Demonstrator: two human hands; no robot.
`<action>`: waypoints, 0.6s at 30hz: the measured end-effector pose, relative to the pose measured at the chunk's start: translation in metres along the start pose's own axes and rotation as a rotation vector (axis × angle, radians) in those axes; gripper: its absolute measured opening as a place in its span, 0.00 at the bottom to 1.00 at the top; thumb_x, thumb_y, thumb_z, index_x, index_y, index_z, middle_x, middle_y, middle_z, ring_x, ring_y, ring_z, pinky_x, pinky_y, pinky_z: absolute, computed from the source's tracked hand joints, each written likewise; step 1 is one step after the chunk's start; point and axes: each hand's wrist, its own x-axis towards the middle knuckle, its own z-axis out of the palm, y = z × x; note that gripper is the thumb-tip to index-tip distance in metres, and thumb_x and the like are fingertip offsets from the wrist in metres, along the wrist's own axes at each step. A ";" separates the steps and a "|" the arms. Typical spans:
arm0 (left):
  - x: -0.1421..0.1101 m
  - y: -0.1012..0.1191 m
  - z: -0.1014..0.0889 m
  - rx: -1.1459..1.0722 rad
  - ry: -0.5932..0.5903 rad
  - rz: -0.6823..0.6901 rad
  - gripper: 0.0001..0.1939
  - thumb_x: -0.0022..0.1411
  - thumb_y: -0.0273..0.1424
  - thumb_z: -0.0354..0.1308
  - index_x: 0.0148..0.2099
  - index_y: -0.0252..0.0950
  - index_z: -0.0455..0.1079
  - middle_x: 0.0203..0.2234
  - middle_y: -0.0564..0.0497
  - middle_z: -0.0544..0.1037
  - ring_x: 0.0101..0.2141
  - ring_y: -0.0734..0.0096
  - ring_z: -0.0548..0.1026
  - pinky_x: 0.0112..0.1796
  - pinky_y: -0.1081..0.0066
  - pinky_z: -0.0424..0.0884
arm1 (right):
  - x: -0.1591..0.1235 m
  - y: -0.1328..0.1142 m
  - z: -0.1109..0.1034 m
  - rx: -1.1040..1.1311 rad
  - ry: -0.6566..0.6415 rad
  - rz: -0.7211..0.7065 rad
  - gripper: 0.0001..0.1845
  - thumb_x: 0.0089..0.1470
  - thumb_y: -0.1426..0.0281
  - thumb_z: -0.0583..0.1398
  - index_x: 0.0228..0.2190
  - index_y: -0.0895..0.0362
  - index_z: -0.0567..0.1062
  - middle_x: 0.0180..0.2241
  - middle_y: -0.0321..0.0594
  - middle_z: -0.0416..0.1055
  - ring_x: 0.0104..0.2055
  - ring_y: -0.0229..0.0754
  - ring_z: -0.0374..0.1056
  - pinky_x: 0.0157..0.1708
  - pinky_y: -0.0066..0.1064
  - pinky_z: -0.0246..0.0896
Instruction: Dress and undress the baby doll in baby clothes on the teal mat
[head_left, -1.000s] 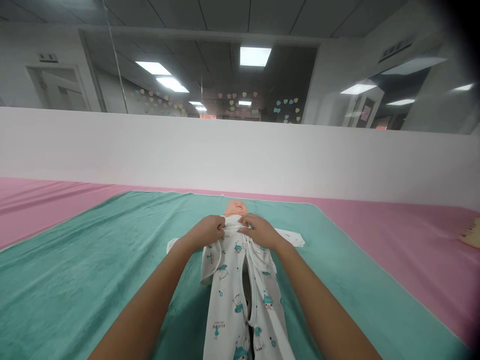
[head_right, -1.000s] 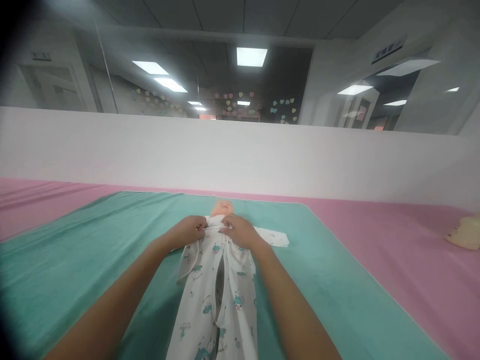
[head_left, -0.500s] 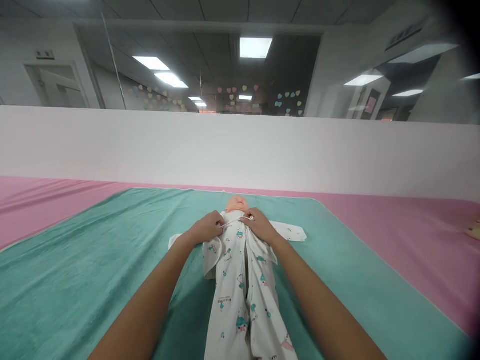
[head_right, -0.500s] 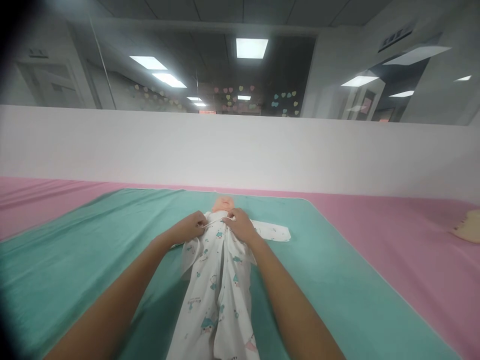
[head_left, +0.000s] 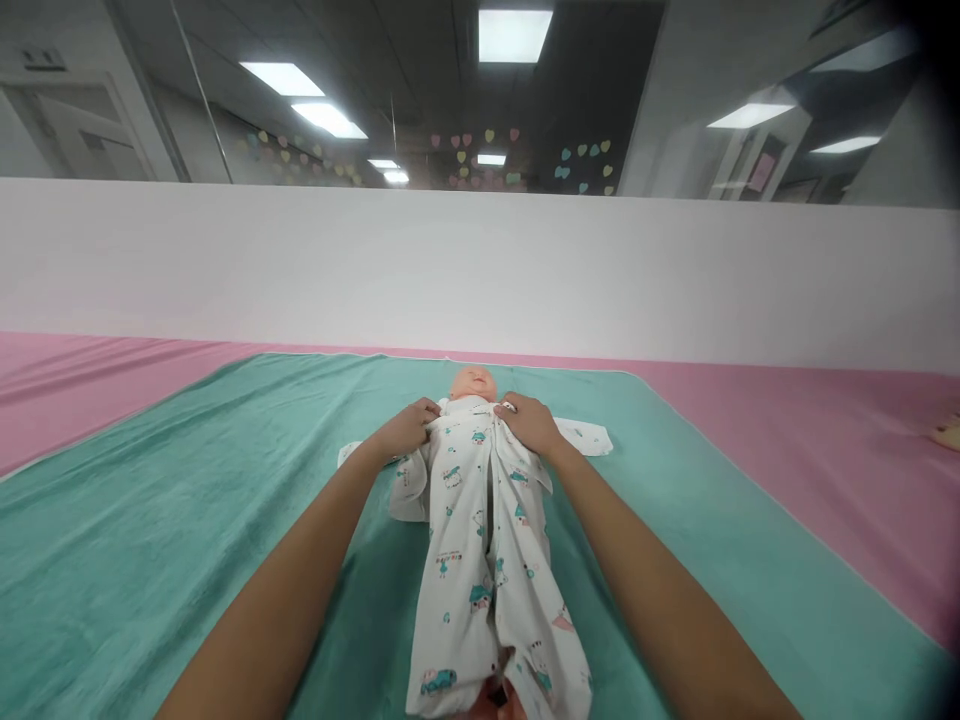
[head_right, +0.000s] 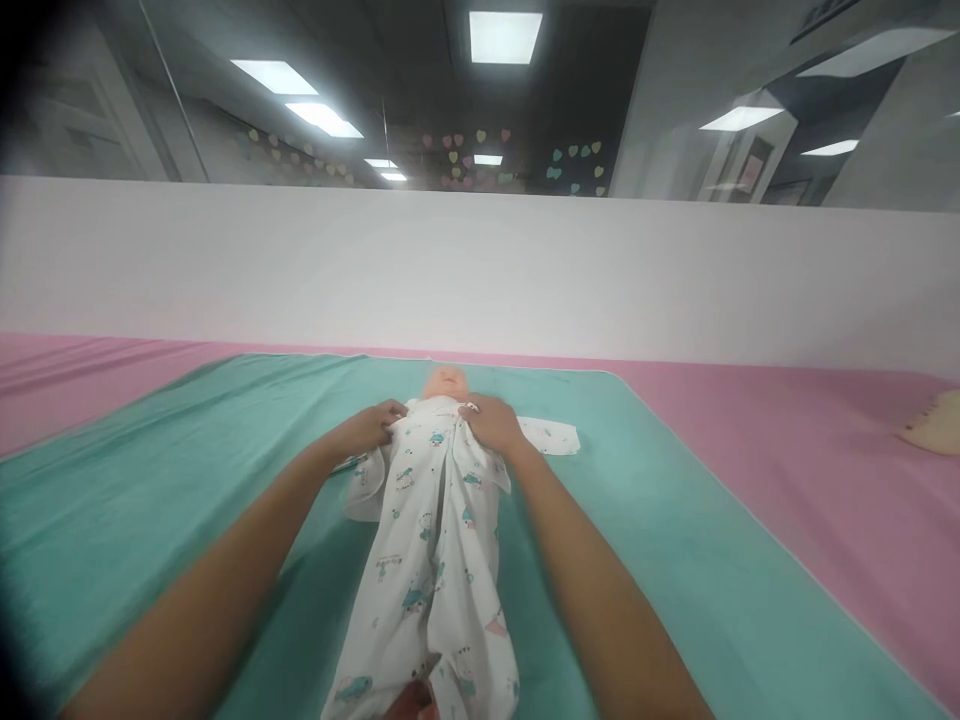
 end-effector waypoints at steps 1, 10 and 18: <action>0.001 -0.003 0.002 -0.006 0.002 0.017 0.10 0.43 0.21 0.47 0.27 0.37 0.68 0.44 0.50 0.68 0.43 0.67 0.68 0.42 0.73 0.66 | 0.001 0.001 0.003 -0.001 0.037 0.020 0.13 0.52 0.61 0.51 0.22 0.55 0.65 0.25 0.34 0.66 0.28 0.39 0.58 0.29 0.29 0.47; 0.004 -0.017 0.016 0.087 0.149 -0.157 0.27 0.44 0.19 0.49 0.49 0.41 0.59 0.52 0.48 0.59 0.43 0.63 0.68 0.39 0.66 0.66 | 0.003 0.015 0.018 0.159 0.102 0.070 0.18 0.51 0.54 0.49 0.27 0.57 0.66 0.28 0.36 0.65 0.30 0.39 0.59 0.30 0.29 0.51; -0.016 0.004 0.028 0.384 0.378 -0.203 0.12 0.58 0.31 0.45 0.44 0.37 0.63 0.44 0.43 0.67 0.47 0.55 0.64 0.43 0.57 0.61 | -0.003 -0.003 0.000 0.118 0.122 0.136 0.24 0.42 0.50 0.57 0.35 0.56 0.65 0.37 0.41 0.65 0.35 0.42 0.62 0.31 0.31 0.54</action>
